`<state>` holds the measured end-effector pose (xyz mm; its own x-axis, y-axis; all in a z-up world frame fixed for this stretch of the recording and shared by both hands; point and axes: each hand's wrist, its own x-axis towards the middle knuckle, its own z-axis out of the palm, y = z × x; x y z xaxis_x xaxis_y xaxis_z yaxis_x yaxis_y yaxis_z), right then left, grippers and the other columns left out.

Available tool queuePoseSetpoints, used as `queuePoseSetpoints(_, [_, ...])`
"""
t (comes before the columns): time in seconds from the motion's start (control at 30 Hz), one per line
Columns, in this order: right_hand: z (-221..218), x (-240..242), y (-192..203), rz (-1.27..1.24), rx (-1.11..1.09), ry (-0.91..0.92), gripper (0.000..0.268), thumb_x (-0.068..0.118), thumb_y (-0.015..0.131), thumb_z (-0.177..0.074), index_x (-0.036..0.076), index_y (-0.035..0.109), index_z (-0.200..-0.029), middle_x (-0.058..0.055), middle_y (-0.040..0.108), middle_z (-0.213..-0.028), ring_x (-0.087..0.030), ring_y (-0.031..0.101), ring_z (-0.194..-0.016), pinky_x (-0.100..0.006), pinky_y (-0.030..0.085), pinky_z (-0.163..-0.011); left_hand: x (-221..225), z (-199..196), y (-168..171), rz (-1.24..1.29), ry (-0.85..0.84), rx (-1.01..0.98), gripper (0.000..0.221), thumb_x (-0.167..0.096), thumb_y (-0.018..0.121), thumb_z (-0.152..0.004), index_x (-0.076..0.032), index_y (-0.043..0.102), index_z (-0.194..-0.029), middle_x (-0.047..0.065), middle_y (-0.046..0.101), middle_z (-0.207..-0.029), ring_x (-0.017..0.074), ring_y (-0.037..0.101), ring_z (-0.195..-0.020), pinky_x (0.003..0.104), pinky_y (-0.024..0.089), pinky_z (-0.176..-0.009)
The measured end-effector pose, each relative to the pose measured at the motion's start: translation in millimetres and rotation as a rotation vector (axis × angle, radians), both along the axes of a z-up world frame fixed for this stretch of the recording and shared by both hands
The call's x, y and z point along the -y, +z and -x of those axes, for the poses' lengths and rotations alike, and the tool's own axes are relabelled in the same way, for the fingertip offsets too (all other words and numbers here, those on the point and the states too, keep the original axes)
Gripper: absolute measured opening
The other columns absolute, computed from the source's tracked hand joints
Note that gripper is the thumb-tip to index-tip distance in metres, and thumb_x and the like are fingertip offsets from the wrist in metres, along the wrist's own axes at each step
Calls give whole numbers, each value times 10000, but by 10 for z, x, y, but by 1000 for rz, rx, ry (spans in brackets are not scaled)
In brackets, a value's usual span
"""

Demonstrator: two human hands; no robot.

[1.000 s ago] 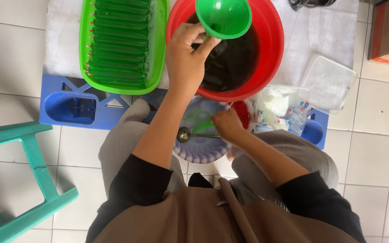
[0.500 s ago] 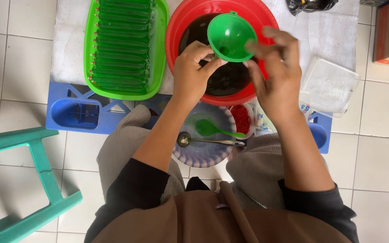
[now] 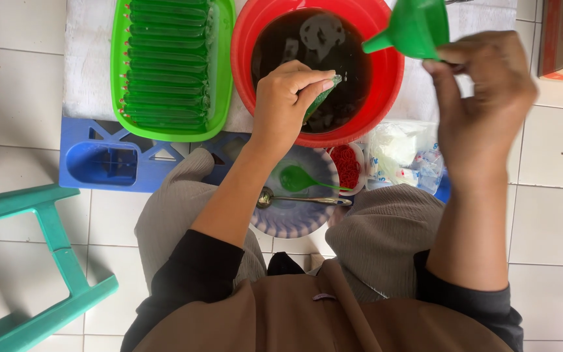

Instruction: The person fills a plastic tube with liquid from a red bucket using a ladle and a funnel, then ties the end with a rubber band and places it on a green tray.

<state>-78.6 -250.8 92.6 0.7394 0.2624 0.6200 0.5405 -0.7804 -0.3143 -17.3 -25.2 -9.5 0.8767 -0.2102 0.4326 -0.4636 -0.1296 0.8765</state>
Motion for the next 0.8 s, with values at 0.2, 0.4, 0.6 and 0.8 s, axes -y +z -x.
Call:
queuePoseSetpoints(0.2, [-106, -106, -1005, -169, -795, -76, 137, -53, 664, -959, 52, 750, -981, -82, 732, -984, -178, 674, -901, -299, 508, -835, -4, -28, -47, -81, 145, 56, 107, -109, 705, -963, -100, 781, -1038, 7, 645, -836, 140, 629, -756, 274, 537, -652])
queuePoseSetpoints(0.4, [-117, -719, -2034, 443, -1377, 80, 166, 234, 786, -872, 130, 796, -1000, -26, 807, -977, -179, 743, -892, -353, 562, -764, -66, -40, -23, -118, 192, 51, 107, -136, 736, -958, -114, 790, -1047, 2, 533, -828, 149, 534, -723, 293, 499, -622])
queuePoseSetpoints(0.6, [-293, -495, -1498, 19, -854, -239, 151, 181, 705, -788, 173, 790, -913, -2, 780, -909, -225, 722, -849, -395, 518, -731, -70, -9, -12, -91, 156, -47, 108, -181, 753, -944, -160, 802, -1038, -25, 542, -836, 111, 536, -732, 254, 497, -625])
queuePoseSetpoints(0.8, [-292, -497, -918, -540, -511, -16, 249, 42, 858, -932, -6, 746, -1149, -137, 759, -993, -173, 698, -770, -263, 582, -671, 49, 43, -124, 42, 97, -5, 107, -125, 737, -966, -175, 812, -1024, 24, 578, -831, 173, 658, -770, 295, 534, -734])
